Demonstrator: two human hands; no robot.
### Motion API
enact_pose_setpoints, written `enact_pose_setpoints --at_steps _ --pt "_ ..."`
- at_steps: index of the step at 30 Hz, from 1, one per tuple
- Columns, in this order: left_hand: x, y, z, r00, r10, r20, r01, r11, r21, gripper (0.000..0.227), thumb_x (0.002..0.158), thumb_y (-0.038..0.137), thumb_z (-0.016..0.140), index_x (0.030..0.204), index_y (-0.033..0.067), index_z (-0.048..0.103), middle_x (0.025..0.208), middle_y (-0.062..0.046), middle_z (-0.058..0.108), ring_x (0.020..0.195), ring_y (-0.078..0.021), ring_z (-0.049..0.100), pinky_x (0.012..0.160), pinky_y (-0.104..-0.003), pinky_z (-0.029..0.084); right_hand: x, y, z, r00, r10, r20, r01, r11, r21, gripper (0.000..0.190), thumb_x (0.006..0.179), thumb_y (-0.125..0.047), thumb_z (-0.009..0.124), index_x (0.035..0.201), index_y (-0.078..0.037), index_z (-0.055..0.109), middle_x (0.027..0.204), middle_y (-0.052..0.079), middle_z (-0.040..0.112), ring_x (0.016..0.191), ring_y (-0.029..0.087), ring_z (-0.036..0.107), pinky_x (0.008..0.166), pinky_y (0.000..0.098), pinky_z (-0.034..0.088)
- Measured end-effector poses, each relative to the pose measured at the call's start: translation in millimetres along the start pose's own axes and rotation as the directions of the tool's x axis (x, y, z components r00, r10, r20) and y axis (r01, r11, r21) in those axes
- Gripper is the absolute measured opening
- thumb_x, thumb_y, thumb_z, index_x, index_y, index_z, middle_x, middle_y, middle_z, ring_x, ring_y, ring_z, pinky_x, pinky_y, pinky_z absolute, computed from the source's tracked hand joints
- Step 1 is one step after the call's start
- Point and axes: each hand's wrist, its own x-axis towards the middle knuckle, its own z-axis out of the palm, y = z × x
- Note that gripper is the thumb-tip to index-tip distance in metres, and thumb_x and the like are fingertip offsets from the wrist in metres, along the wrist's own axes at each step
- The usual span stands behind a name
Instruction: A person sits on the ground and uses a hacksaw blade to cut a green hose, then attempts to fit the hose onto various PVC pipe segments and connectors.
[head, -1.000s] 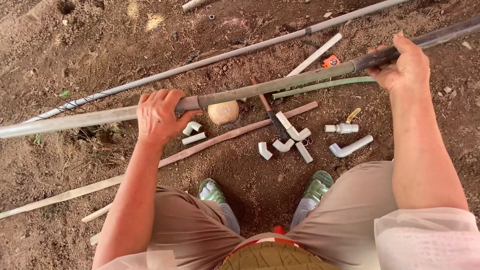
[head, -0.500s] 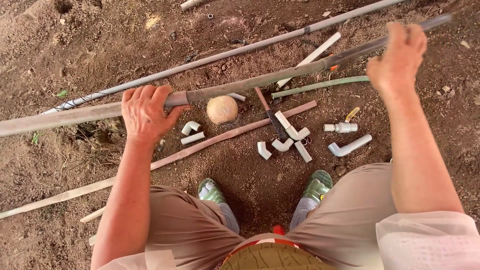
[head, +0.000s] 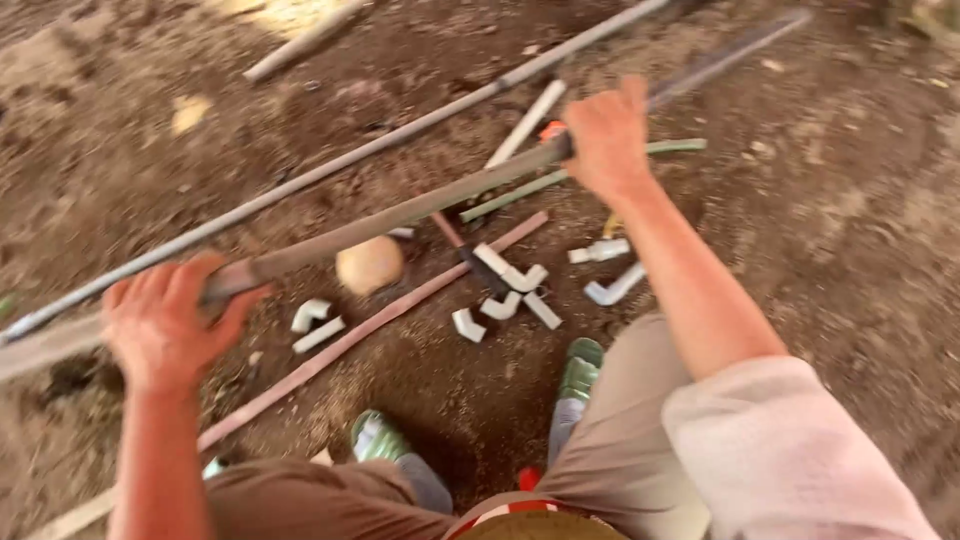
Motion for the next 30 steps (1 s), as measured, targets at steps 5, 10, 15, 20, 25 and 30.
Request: enact_pose_setpoints --at_steps 5,10,15,20,25,30 --pt "-29 -26 58 0.992 0.058 0.111 -0.058 0.998 0.002 0.054 0.094 0.067 0.058 0.084 0.0140 0.062 0.056 0.007 0.048 0.043 -0.0059 0.034 0.046 -0.022 0.026 20 -18 -23 0.710 0.182 0.680 -0.121 0.983 -0.138 0.017 0.083 -0.027 0.071 0.074 -0.014 0.064 0.051 -0.003 0.054 0.049 0.013 0.050 0.064 0.0288 0.044" --pt "-24 -9 46 0.958 0.000 0.286 -0.010 0.999 0.034 0.050 0.095 0.063 0.057 0.084 0.0144 0.061 0.051 0.008 0.046 0.037 -0.0055 0.031 0.041 -0.021 0.022 18 -26 -23 0.621 0.225 0.751 -0.248 0.965 -0.083 0.023 0.082 -0.032 0.072 0.078 -0.012 0.061 0.056 -0.001 0.056 0.058 0.015 0.052 0.071 0.0313 0.039" --pt "-23 -1 36 0.874 -0.093 0.477 0.086 0.996 0.036 0.047 0.086 0.065 0.054 0.089 0.0187 0.062 0.052 0.007 0.054 0.043 -0.0060 0.046 0.052 -0.020 0.040 16 -28 -18 0.513 0.248 0.822 -0.343 0.937 -0.069 0.010 0.083 -0.019 0.072 0.081 -0.014 0.064 0.056 0.000 0.053 0.055 0.014 0.046 0.078 0.0312 0.041" --pt "-5 11 30 0.679 -0.211 0.704 0.224 0.972 0.075 0.047 0.081 0.068 0.053 0.093 0.0239 0.066 0.053 0.008 0.059 0.049 -0.0053 0.058 0.057 -0.020 0.049 4 -31 -5 0.559 0.200 0.804 -0.258 0.964 -0.061 0.009 0.080 -0.020 0.071 0.076 -0.016 0.064 0.060 0.000 0.053 0.061 0.015 0.047 0.075 0.0304 0.039" --pt "6 35 27 0.466 -0.238 0.852 0.479 0.877 -0.017 0.059 0.065 0.066 0.063 0.099 0.0186 0.067 0.063 -0.007 0.066 0.063 -0.0239 0.064 0.061 -0.033 0.049 -2 -64 -12 0.715 -0.062 0.697 -0.075 0.984 0.164 0.008 0.066 -0.009 0.064 0.061 -0.012 0.059 0.051 0.004 0.056 0.050 0.024 0.047 0.070 0.0344 0.037" --pt "2 37 25 0.618 -0.116 0.778 0.436 0.873 -0.216 0.050 0.082 0.069 0.047 0.100 0.0233 0.059 0.084 -0.011 0.067 0.089 -0.0328 0.065 0.081 -0.044 0.051 10 -88 -11 0.789 -0.225 0.571 0.077 0.959 0.272 0.027 0.063 -0.016 0.073 0.082 -0.002 0.062 0.073 0.016 0.065 0.076 0.037 0.066 0.065 0.0468 0.046"
